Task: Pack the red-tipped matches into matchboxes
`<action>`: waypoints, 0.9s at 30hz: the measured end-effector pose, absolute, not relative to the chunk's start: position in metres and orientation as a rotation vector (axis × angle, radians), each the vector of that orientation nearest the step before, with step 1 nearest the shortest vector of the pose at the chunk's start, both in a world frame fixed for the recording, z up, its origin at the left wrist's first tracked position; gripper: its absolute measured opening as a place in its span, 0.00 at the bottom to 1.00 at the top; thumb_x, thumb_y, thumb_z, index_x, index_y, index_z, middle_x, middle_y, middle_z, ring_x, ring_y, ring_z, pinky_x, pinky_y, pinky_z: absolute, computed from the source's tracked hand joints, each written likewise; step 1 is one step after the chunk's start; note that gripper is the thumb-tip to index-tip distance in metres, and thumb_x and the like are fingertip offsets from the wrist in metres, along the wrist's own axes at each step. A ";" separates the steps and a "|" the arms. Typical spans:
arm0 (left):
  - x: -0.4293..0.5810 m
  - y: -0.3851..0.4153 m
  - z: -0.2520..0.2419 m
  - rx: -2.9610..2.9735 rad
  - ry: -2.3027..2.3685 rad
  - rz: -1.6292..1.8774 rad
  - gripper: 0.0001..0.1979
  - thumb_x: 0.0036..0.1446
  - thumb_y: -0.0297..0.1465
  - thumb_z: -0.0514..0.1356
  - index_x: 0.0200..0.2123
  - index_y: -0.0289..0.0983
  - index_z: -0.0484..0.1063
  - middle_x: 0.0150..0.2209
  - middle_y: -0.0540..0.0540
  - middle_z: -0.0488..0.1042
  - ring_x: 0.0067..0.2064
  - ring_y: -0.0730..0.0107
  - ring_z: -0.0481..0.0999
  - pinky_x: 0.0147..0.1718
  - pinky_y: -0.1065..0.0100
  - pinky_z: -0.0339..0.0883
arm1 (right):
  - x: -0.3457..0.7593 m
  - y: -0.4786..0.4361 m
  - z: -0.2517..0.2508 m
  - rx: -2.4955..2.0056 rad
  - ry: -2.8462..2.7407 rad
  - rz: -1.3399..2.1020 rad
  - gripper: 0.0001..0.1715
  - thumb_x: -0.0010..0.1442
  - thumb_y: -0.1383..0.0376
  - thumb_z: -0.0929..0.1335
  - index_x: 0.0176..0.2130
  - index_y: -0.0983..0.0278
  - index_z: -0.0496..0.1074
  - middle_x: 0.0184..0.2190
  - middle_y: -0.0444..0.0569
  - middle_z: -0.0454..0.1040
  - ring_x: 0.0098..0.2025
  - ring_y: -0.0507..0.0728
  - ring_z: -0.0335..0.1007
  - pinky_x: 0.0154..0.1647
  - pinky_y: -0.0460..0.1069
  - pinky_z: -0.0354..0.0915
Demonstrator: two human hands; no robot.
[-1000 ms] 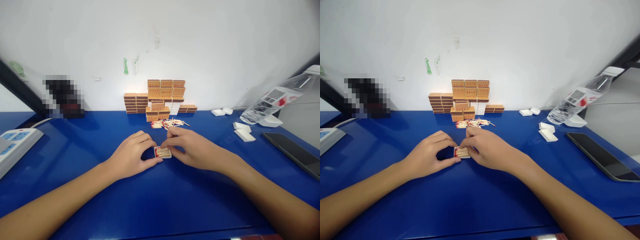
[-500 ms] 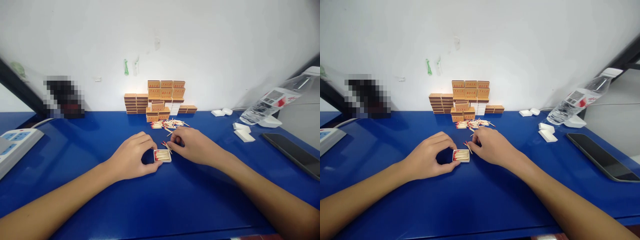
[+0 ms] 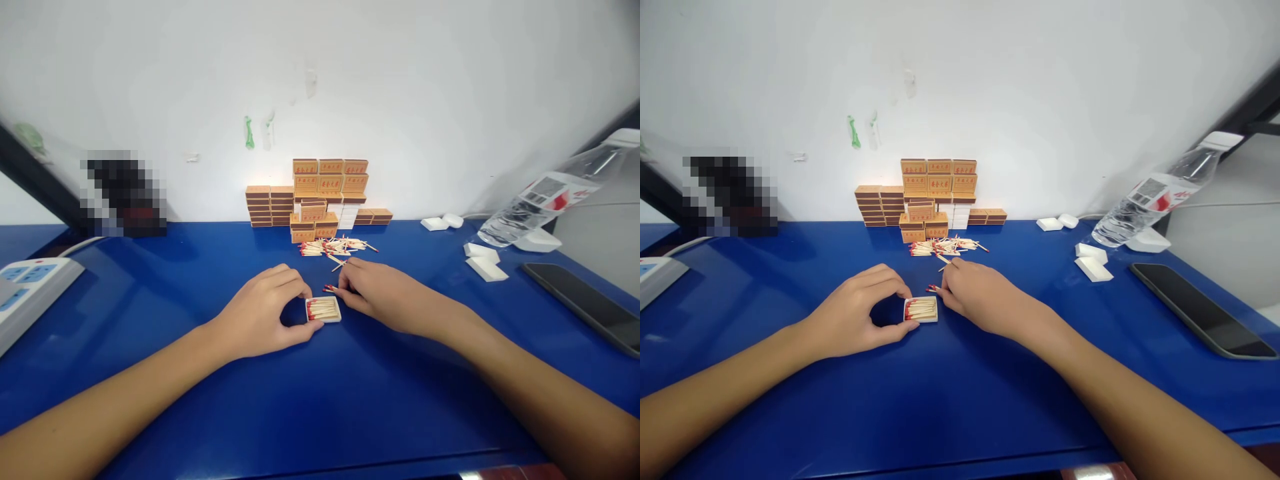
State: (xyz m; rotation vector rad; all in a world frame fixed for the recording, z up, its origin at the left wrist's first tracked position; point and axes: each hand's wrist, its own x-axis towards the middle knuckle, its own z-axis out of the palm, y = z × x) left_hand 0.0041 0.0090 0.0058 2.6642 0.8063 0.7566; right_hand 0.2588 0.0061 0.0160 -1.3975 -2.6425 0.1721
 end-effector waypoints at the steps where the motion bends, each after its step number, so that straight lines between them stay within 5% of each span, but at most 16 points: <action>1: 0.004 0.010 0.005 2.667 0.825 0.762 0.11 0.60 0.37 0.69 0.40 0.38 0.75 0.39 0.44 0.79 0.42 0.59 0.76 0.43 0.57 0.72 | 0.260 0.007 0.017 -1.381 -2.658 0.176 0.14 0.73 0.61 0.65 0.36 0.65 0.72 0.37 0.52 0.76 0.33 0.56 0.70 0.35 0.51 0.62; 10: 0.005 0.009 0.005 2.698 0.819 0.769 0.11 0.61 0.38 0.68 0.39 0.38 0.74 0.38 0.44 0.79 0.41 0.59 0.76 0.43 0.56 0.72 | 0.251 -0.008 0.037 -1.209 -2.623 0.547 0.10 0.72 0.60 0.68 0.38 0.63 0.71 0.39 0.48 0.75 0.36 0.55 0.70 0.37 0.50 0.63; 27: 0.005 0.009 0.005 2.715 0.816 0.778 0.11 0.62 0.39 0.67 0.39 0.37 0.74 0.38 0.44 0.78 0.41 0.58 0.76 0.42 0.55 0.72 | 0.248 -0.011 0.034 -1.218 -2.699 0.368 0.12 0.75 0.61 0.65 0.42 0.64 0.75 0.42 0.50 0.73 0.38 0.56 0.72 0.41 0.52 0.65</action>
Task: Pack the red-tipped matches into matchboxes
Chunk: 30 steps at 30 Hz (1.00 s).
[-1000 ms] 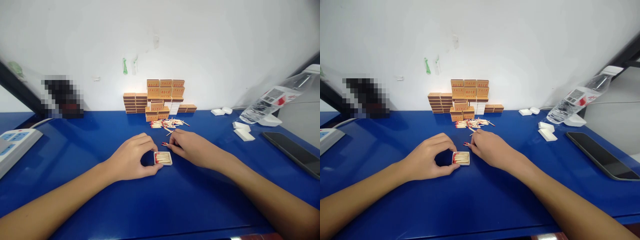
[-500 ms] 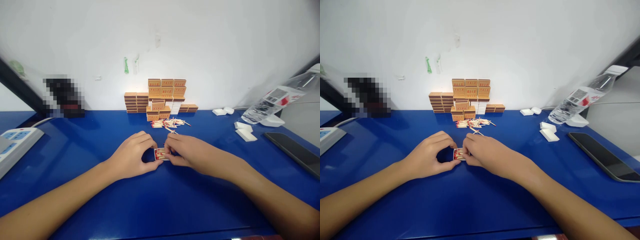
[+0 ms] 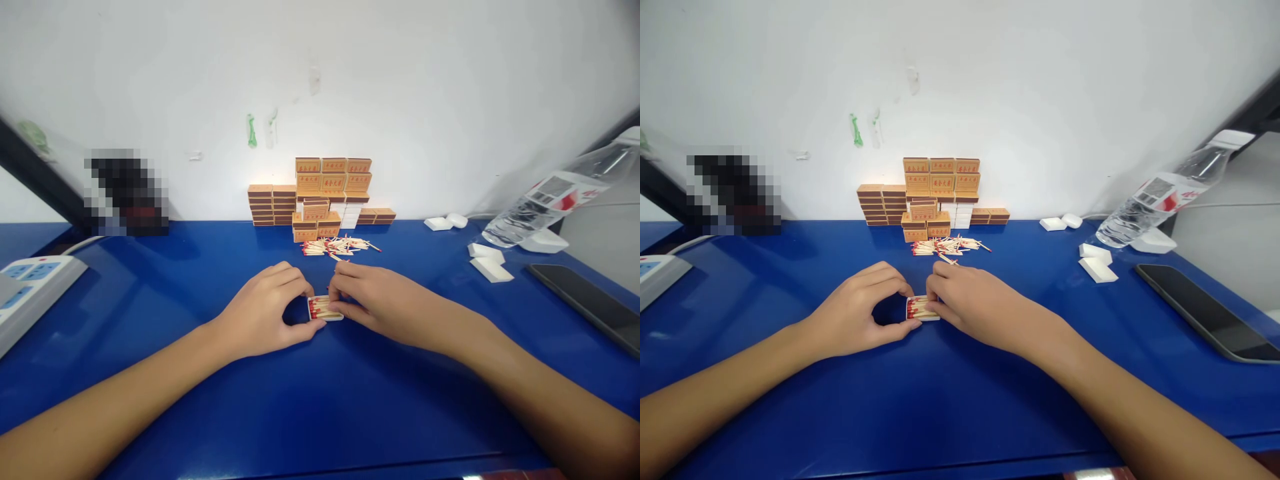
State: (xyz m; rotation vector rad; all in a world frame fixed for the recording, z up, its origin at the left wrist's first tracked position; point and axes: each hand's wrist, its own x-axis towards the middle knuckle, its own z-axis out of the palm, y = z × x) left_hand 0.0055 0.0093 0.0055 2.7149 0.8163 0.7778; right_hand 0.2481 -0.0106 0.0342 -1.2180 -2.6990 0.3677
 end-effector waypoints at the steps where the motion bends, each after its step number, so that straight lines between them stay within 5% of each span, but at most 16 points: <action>1: 0.006 0.009 0.005 2.715 0.817 0.777 0.11 0.62 0.39 0.67 0.39 0.37 0.74 0.38 0.44 0.78 0.41 0.58 0.75 0.42 0.55 0.72 | 0.247 -0.010 0.034 -1.215 -2.694 0.378 0.12 0.75 0.61 0.65 0.42 0.64 0.75 0.42 0.50 0.73 0.38 0.56 0.72 0.41 0.52 0.65; 12: 0.005 0.010 0.004 2.720 0.827 0.777 0.12 0.62 0.39 0.68 0.40 0.36 0.75 0.38 0.45 0.78 0.41 0.59 0.76 0.44 0.56 0.72 | 0.259 -0.007 0.035 -1.190 -2.658 0.413 0.05 0.72 0.64 0.68 0.44 0.62 0.74 0.43 0.49 0.75 0.39 0.55 0.71 0.39 0.51 0.63; 30: 0.005 0.009 0.003 2.723 0.817 0.794 0.12 0.62 0.39 0.68 0.40 0.36 0.75 0.38 0.44 0.78 0.41 0.59 0.75 0.43 0.56 0.72 | 0.252 -0.007 0.036 -1.157 -2.618 0.438 0.07 0.71 0.66 0.67 0.40 0.62 0.75 0.38 0.47 0.74 0.35 0.54 0.68 0.37 0.50 0.61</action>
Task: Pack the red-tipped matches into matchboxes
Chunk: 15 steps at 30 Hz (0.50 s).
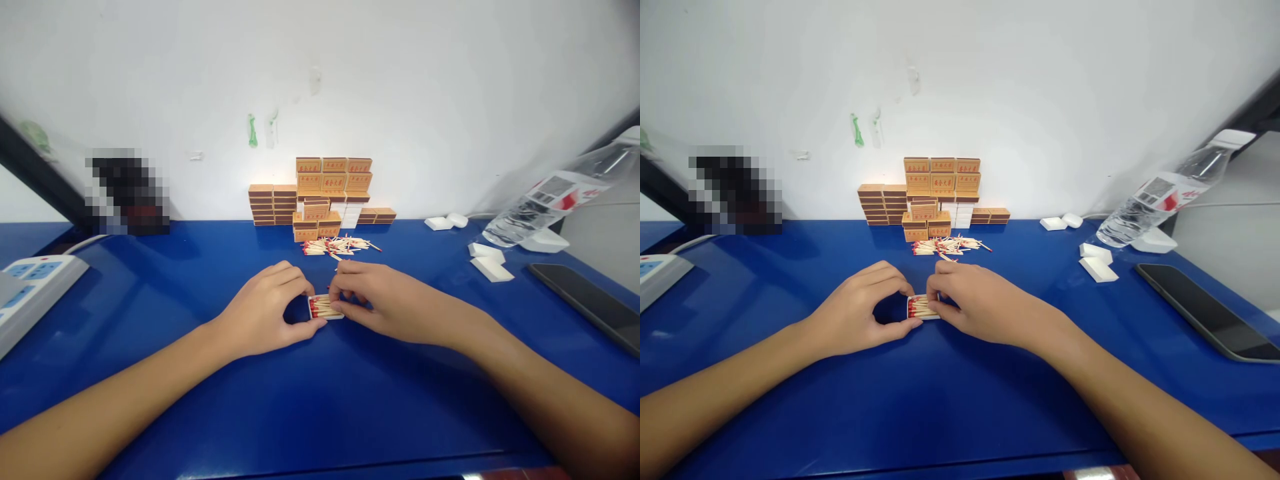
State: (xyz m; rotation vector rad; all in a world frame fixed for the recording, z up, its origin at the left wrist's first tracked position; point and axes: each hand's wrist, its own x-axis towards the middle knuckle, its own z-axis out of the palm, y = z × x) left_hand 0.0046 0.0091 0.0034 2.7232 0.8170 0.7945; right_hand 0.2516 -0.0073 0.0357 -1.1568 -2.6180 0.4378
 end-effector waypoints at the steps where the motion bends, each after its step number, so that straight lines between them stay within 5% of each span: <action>1: 0.005 0.009 0.003 2.722 0.818 0.791 0.12 0.62 0.38 0.68 0.40 0.36 0.75 0.38 0.44 0.78 0.41 0.59 0.76 0.44 0.56 0.72 | 0.253 -0.005 0.035 -1.172 -2.587 0.411 0.06 0.70 0.67 0.67 0.39 0.62 0.74 0.37 0.47 0.74 0.36 0.54 0.68 0.37 0.50 0.60; 15: 0.004 0.010 0.002 2.720 0.851 0.785 0.12 0.61 0.38 0.69 0.40 0.37 0.75 0.39 0.45 0.79 0.41 0.60 0.75 0.45 0.56 0.72 | 0.260 0.005 0.031 -1.314 -2.550 0.417 0.10 0.73 0.63 0.65 0.38 0.62 0.71 0.40 0.49 0.76 0.38 0.56 0.70 0.38 0.50 0.61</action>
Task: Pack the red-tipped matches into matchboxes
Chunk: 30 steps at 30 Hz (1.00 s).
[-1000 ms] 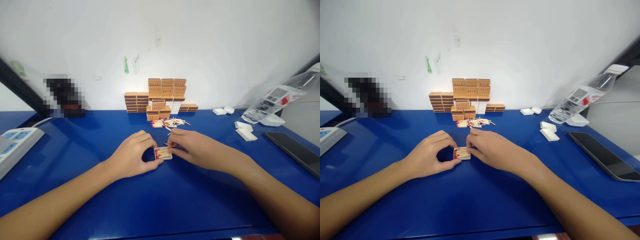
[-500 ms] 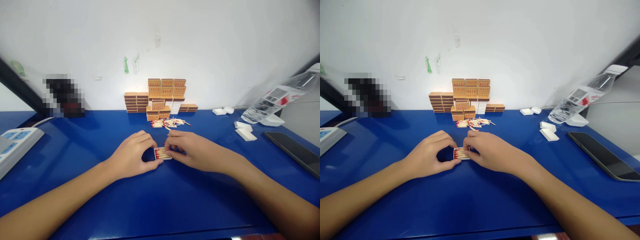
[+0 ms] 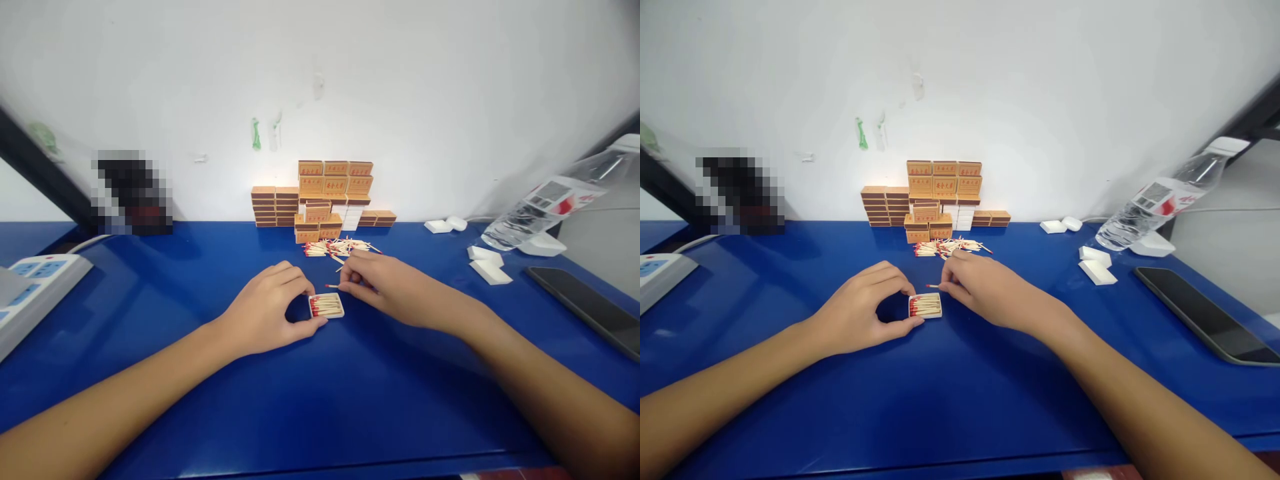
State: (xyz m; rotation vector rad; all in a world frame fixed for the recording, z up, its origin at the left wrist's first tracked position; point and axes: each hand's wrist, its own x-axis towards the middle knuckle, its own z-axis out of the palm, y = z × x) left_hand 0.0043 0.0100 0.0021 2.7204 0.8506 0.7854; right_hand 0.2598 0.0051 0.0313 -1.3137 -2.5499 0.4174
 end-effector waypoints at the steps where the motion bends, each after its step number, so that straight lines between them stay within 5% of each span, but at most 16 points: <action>1: 0.004 0.010 0.002 2.719 0.853 0.787 0.12 0.61 0.39 0.69 0.40 0.37 0.75 0.38 0.45 0.79 0.41 0.60 0.75 0.45 0.56 0.72 | 0.257 0.002 0.031 -1.285 -2.549 0.428 0.09 0.73 0.63 0.66 0.38 0.62 0.71 0.40 0.49 0.76 0.38 0.56 0.70 0.38 0.50 0.61; 14: 0.005 0.008 0.005 2.708 0.831 0.793 0.11 0.61 0.38 0.68 0.41 0.38 0.75 0.39 0.45 0.79 0.42 0.59 0.76 0.45 0.55 0.72 | 0.266 0.011 0.030 -1.305 -2.446 0.115 0.06 0.71 0.68 0.66 0.40 0.63 0.73 0.39 0.50 0.74 0.37 0.57 0.70 0.38 0.50 0.61; 19: 0.005 0.009 0.005 2.711 0.791 0.783 0.11 0.62 0.38 0.68 0.42 0.38 0.75 0.40 0.44 0.79 0.43 0.58 0.76 0.46 0.54 0.72 | 0.278 0.031 0.013 -1.249 -2.505 0.165 0.10 0.73 0.66 0.64 0.49 0.63 0.74 0.44 0.54 0.71 0.45 0.60 0.70 0.48 0.55 0.66; 30: 0.004 0.010 0.003 2.704 0.842 0.815 0.12 0.62 0.39 0.68 0.41 0.37 0.75 0.40 0.44 0.79 0.42 0.59 0.75 0.45 0.55 0.72 | 0.268 0.025 0.015 -1.212 -2.426 0.269 0.09 0.75 0.64 0.62 0.42 0.63 0.68 0.43 0.54 0.70 0.45 0.60 0.66 0.48 0.55 0.66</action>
